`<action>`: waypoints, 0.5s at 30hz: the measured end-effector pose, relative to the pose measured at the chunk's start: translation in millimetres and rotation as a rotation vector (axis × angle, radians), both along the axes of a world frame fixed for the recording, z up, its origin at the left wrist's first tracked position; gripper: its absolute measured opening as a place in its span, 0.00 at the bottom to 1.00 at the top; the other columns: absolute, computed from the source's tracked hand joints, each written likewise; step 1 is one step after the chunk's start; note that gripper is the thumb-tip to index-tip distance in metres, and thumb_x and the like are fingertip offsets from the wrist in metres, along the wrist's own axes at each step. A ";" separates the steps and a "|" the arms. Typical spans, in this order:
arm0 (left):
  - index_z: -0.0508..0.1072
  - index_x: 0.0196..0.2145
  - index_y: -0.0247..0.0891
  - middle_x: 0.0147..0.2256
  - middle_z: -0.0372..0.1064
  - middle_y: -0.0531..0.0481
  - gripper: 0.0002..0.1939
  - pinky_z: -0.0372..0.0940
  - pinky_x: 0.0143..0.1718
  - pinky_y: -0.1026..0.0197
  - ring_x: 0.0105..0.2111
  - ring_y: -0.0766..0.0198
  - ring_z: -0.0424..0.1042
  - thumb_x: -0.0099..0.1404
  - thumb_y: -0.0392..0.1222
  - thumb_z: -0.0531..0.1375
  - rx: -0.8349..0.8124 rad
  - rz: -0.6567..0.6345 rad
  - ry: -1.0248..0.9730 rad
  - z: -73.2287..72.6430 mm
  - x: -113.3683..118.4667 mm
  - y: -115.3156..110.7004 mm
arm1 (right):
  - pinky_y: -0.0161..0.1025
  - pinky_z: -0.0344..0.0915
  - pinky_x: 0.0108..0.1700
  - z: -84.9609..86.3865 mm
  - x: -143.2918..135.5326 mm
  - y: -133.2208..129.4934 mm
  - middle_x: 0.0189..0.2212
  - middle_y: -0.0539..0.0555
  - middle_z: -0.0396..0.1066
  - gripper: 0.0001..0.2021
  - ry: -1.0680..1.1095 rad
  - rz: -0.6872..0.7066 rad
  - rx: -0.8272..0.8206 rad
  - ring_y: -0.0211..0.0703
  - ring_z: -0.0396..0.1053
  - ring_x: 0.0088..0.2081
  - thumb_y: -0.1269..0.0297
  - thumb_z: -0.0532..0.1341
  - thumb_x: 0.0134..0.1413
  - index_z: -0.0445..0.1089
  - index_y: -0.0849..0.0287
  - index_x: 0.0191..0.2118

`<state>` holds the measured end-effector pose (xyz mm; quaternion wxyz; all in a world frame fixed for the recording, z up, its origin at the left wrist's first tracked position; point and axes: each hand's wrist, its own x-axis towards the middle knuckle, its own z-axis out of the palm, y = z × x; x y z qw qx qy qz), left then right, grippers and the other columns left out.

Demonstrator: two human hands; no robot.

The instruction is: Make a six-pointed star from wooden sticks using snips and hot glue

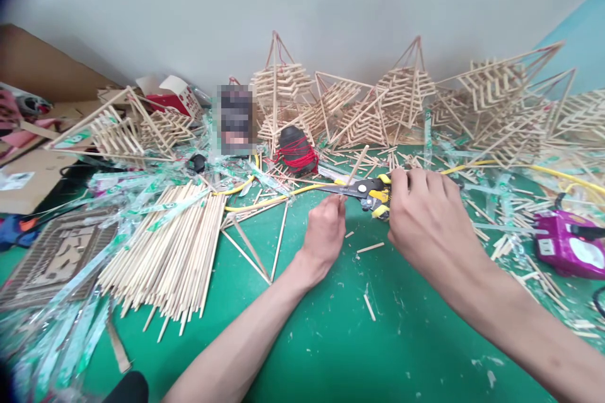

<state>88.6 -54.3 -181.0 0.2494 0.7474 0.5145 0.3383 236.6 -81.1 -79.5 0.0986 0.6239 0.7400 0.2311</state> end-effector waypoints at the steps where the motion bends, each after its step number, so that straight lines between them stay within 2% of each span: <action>1: 0.74 0.48 0.32 0.43 0.79 0.36 0.15 0.75 0.47 0.53 0.43 0.53 0.81 0.72 0.27 0.50 -0.001 -0.001 -0.010 0.0 -0.2 0.2 | 0.48 0.64 0.45 0.1 -1.4 -0.6 0.40 0.69 0.70 0.19 0.004 -0.009 0.005 0.61 0.69 0.41 0.73 0.54 0.54 0.62 0.71 0.52; 4: 0.74 0.49 0.32 0.43 0.79 0.37 0.14 0.75 0.48 0.53 0.44 0.53 0.81 0.73 0.29 0.51 0.000 -0.006 -0.056 -0.2 -1.9 1.5 | 0.48 0.63 0.46 -1.3 -3.2 -0.4 0.41 0.70 0.70 0.17 0.030 -0.033 -0.023 0.61 0.70 0.42 0.73 0.54 0.55 0.63 0.70 0.51; 10: 0.74 0.52 0.35 0.46 0.80 0.40 0.16 0.75 0.50 0.55 0.46 0.56 0.80 0.74 0.29 0.50 0.026 -0.063 -0.168 -4.5 -6.6 1.9 | 0.48 0.64 0.47 -3.5 3.2 3.0 0.44 0.71 0.72 0.21 0.086 -0.069 -0.080 0.63 0.73 0.45 0.71 0.55 0.55 0.62 0.73 0.55; 15: 0.73 0.53 0.36 0.51 0.77 0.41 0.16 0.72 0.56 0.54 0.53 0.57 0.77 0.74 0.30 0.49 0.073 -0.030 -0.259 -1.5 -11.3 5.5 | 0.48 0.65 0.43 3.7 39.3 10.2 0.46 0.72 0.73 0.25 0.221 -0.165 -0.057 0.62 0.74 0.46 0.69 0.55 0.56 0.62 0.73 0.59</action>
